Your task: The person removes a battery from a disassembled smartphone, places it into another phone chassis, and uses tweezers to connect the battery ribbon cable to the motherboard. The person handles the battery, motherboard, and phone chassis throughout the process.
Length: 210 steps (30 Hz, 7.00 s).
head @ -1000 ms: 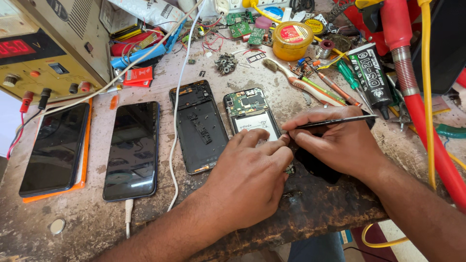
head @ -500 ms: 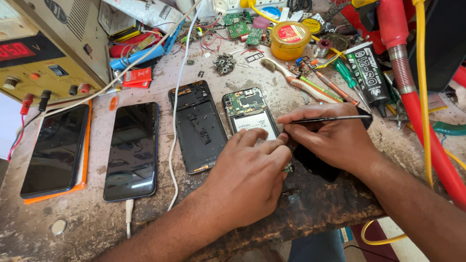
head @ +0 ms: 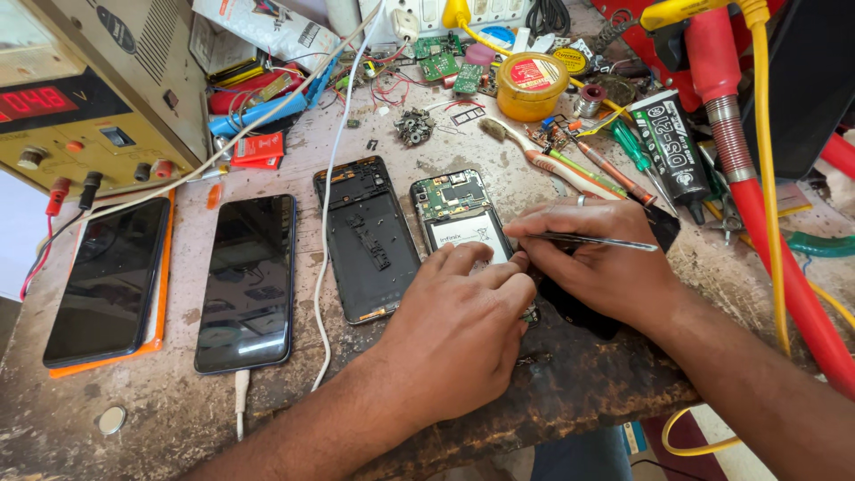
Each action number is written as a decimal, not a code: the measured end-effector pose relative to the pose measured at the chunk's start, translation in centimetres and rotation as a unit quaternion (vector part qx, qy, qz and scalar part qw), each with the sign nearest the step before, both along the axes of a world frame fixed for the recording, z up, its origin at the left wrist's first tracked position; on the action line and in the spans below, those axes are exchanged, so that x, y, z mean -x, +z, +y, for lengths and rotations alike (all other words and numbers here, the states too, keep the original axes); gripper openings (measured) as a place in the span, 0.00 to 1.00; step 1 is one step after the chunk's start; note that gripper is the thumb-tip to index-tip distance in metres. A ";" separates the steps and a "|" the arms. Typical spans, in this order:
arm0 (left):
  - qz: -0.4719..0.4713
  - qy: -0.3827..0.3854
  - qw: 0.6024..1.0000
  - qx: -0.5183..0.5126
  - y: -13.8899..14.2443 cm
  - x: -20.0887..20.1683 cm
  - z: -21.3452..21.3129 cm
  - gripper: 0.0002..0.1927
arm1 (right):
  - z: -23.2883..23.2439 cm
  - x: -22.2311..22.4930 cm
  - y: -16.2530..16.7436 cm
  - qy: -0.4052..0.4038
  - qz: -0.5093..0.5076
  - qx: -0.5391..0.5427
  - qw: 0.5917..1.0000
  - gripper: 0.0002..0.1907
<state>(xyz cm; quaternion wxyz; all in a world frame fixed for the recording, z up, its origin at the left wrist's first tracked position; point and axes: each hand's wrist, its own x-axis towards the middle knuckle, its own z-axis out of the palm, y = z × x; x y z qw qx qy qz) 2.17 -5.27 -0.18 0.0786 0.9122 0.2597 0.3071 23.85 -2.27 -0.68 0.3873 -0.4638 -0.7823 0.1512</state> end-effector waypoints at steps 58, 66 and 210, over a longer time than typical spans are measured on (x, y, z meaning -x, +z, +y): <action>0.013 0.008 1.000 -0.005 0.1 -0.2 0.0 0.09 | 1.8 0.0 1.2 -0.047 -0.064 0.058 0.995 0.08; 0.023 0.006 1.000 0.011 0.0 -0.3 -0.1 0.07 | 1.2 0.0 1.3 -0.053 -0.065 0.064 0.994 0.08; 0.024 0.014 0.999 0.040 1.2 0.5 0.5 0.06 | -4.7 -2.8 0.2 0.068 0.045 0.064 0.995 0.09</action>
